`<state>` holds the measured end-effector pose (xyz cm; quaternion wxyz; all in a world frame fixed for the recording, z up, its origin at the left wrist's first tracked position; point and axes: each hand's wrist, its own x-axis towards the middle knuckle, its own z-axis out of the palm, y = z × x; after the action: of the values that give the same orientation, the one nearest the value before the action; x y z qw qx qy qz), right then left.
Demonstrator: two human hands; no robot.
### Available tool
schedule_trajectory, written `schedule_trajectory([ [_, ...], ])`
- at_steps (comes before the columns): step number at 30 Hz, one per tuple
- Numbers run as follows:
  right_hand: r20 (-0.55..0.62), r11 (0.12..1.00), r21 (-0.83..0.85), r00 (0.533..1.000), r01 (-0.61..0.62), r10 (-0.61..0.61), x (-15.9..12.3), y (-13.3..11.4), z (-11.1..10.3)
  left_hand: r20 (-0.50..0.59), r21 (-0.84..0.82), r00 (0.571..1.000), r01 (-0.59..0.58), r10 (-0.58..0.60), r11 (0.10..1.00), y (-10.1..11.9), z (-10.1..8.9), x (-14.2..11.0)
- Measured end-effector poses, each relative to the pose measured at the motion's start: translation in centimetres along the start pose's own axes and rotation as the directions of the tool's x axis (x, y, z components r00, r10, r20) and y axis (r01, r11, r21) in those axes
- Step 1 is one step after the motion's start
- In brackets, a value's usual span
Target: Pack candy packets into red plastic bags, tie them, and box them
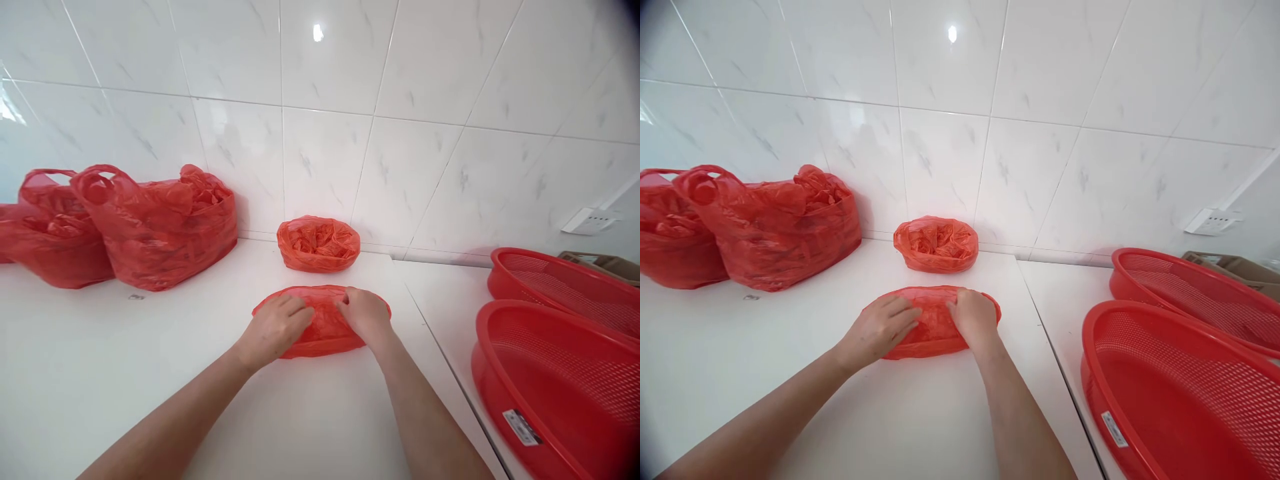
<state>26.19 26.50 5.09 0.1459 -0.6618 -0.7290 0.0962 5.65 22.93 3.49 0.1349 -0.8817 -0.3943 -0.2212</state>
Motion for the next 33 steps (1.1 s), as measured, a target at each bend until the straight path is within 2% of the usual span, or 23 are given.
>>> schedule_trajectory([
  [2,-0.085,0.984,0.057,0.983,0.167,-0.162,-0.5,-1.3,1.0,0.06,-0.069,0.998,-0.029,0.033,0.997,0.9,0.0,-0.8],
  [4,-0.073,0.946,0.084,0.949,0.313,-0.308,-0.8,-2.1,2.3,0.123,-0.137,0.991,-0.028,0.045,0.99,1.3,0.4,-1.7],
  [5,-0.04,0.935,0.087,0.939,0.345,-0.343,-0.8,-2.2,3.0,0.15,-0.165,0.987,-0.027,0.052,0.986,1.4,0.7,-2.0],
  [9,0.065,0.942,0.174,0.951,0.287,-0.302,-0.4,-1.0,4.7,0.192,-0.192,0.977,-0.059,0.096,0.98,1.3,1.8,-2.9],
  [15,0.065,0.948,0.211,0.964,0.24,-0.258,0.3,0.7,4.5,0.131,-0.16,0.983,-0.106,0.127,0.981,1.2,1.6,-3.0],
  [19,0.067,0.955,0.207,0.971,0.212,-0.23,0.3,0.2,4.4,0.016,-0.096,1.0,-0.017,0.018,0.995,1.1,0.8,-2.2],
  [24,0.089,0.93,0.28,0.958,0.238,-0.272,-0.1,-0.3,4.1,0.137,-0.073,0.99,0.043,-0.032,0.996,0.4,0.9,0.1],
  [29,0.165,0.912,0.353,0.946,0.208,-0.279,-0.8,-0.2,3.8,0.108,-0.032,0.962,0.256,-0.251,0.966,-0.4,2.5,1.4],
  [31,0.061,0.924,0.3,0.962,0.238,-0.268,-0.8,-0.4,3.8,0.107,-0.053,0.952,0.292,-0.285,0.955,-0.6,2.7,1.5],
  [33,-0.129,0.929,0.192,0.947,0.315,-0.294,-0.5,-0.7,3.9,0.107,-0.068,0.951,0.298,-0.29,0.952,-0.8,2.7,1.5],
])
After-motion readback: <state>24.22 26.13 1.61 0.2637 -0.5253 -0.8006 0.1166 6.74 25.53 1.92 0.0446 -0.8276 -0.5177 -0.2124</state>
